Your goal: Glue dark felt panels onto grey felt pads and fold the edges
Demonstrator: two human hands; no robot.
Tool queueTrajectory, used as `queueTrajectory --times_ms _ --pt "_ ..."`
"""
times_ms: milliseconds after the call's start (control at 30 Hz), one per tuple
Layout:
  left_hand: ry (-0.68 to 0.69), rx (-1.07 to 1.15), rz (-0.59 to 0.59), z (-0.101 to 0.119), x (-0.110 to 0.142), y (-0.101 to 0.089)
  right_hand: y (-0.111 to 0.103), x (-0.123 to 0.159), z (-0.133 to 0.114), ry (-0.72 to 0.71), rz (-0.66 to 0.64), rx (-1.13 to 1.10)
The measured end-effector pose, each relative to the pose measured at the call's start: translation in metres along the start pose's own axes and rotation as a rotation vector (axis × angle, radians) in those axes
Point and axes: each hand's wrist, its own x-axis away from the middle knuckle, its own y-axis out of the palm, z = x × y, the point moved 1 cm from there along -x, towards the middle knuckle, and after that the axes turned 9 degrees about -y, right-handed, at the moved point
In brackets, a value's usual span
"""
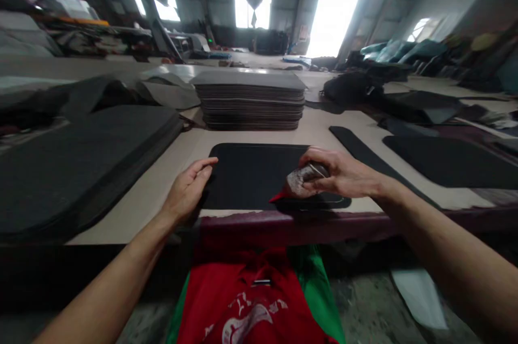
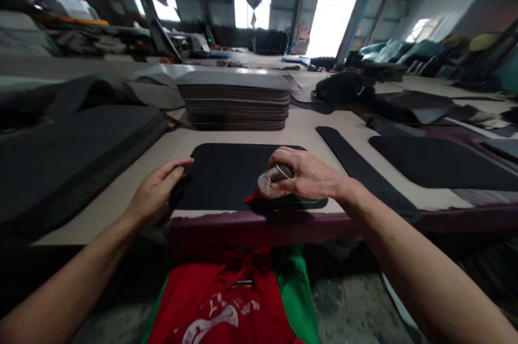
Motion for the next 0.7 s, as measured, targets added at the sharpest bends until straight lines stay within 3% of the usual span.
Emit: queueTrajectory --times_ms 133,333,533,700 --pt "-0.091 0.159 0.155 -0.028 -0.003 -0.030 0.017 -0.039 -0.012 -0.087 -0.009 -0.056" --pt "-0.077 0.149 0.132 -0.060 -0.005 -0.035 0.040 -0.090 -0.029 -0.168 -0.046 -0.130" --pt "-0.014 0.055 0.088 -0.060 -0.002 -0.032 0.060 -0.121 -0.036 -0.247 -0.012 -0.135" --pt "0.018 -0.042 0.068 -0.057 0.002 -0.033 0.074 -0.130 -0.029 -0.224 0.091 -0.155"
